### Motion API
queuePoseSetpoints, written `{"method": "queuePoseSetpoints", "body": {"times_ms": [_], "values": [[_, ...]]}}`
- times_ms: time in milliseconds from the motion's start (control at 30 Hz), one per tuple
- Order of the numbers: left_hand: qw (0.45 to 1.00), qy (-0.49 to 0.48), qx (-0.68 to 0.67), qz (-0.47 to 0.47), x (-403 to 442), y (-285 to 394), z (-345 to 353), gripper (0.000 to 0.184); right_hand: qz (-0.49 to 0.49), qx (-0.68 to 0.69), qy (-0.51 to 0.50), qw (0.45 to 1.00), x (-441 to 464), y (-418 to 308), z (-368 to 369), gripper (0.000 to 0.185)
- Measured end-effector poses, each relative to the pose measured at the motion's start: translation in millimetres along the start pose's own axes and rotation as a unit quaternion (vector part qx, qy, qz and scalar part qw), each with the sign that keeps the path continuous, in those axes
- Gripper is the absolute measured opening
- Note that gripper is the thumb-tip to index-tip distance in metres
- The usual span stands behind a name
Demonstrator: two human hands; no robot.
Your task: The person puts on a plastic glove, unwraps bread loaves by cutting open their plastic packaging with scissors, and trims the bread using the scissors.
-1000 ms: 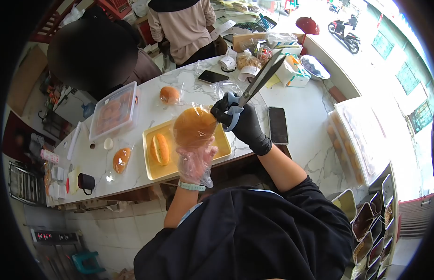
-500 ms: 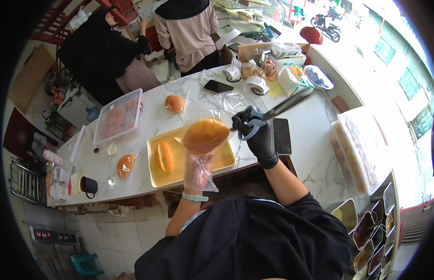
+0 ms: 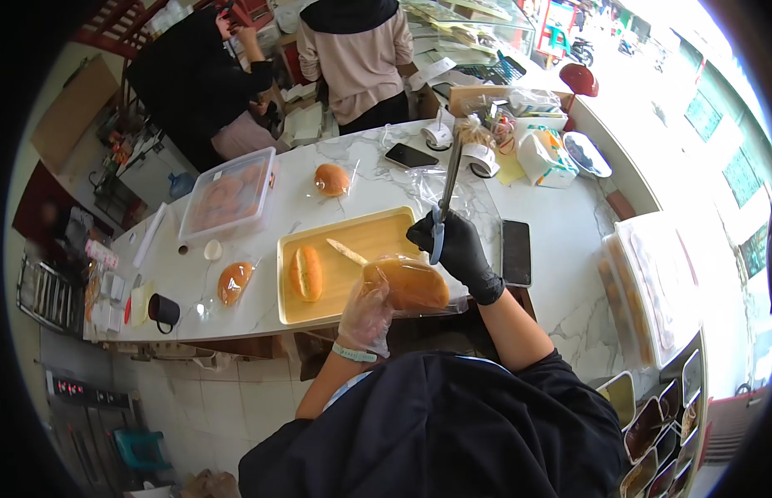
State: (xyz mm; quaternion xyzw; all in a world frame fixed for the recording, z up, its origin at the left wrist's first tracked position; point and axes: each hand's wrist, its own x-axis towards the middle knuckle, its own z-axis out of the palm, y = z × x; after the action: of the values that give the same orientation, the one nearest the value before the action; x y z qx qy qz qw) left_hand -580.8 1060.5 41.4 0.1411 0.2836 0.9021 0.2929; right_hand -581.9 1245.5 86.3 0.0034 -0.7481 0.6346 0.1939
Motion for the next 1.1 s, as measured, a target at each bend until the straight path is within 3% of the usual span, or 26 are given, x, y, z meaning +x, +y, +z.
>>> {"method": "queuePoseSetpoints", "body": {"times_ms": [67, 100, 133, 200, 233, 333, 467, 567, 667, 800, 900, 1067, 1100], "values": [[0.999, 0.043, 0.016, -0.013, 0, -4, -9, 0.039, -0.051, -0.046, 0.034, 0.997, -3, 6, 5, 0.018], [0.997, 0.065, 0.023, -0.018, 0, -7, -17, 0.037, -0.011, 0.010, 0.050, 0.999, -4, 6, 6, 0.018], [0.997, 0.072, 0.002, -0.014, 2, -10, -27, 0.036, -0.040, -0.047, 0.048, 0.997, -4, 7, 1, 0.020], [0.995, 0.086, -0.041, -0.011, 0, -12, -44, 0.035, -0.006, -0.049, 0.028, 0.998, -5, 7, -6, 0.022], [0.996, 0.074, -0.054, -0.018, -4, -11, -48, 0.035, 0.016, 0.028, 0.025, 0.999, -5, 10, -7, 0.022], [0.994, 0.060, -0.085, -0.027, -9, -9, -47, 0.034, 0.048, -0.001, 0.013, 0.999, -4, 21, -9, 0.016], [0.991, 0.092, -0.093, -0.001, -8, -7, -30, 0.032, 0.018, -0.044, 0.010, 0.999, -7, 14, -4, 0.014], [0.988, 0.111, -0.110, 0.015, -8, -8, -35, 0.032, 0.078, 0.058, 0.030, 0.995, -4, 19, -5, 0.014], [0.985, 0.099, -0.141, 0.019, -10, -8, -43, 0.033, 0.103, 0.016, -0.056, 0.993, -3, 24, -13, 0.016], [0.987, 0.090, -0.125, -0.039, -9, 0, -20, 0.035, 0.062, -0.017, -0.059, 0.996, -9, 29, -4, 0.015], [0.975, 0.149, -0.150, -0.062, -6, -5, -24, 0.038, 0.011, -0.047, -0.011, 0.999, -12, 25, 4, 0.014], [0.975, 0.137, -0.175, 0.006, 2, -13, -38, 0.037, -0.061, -0.057, 0.093, 0.992, -3, 12, 2, 0.014], [0.976, 0.123, -0.177, 0.023, 2, -15, -36, 0.036, -0.092, -0.113, 0.123, 0.982, 0, 11, 0, 0.014]]}}
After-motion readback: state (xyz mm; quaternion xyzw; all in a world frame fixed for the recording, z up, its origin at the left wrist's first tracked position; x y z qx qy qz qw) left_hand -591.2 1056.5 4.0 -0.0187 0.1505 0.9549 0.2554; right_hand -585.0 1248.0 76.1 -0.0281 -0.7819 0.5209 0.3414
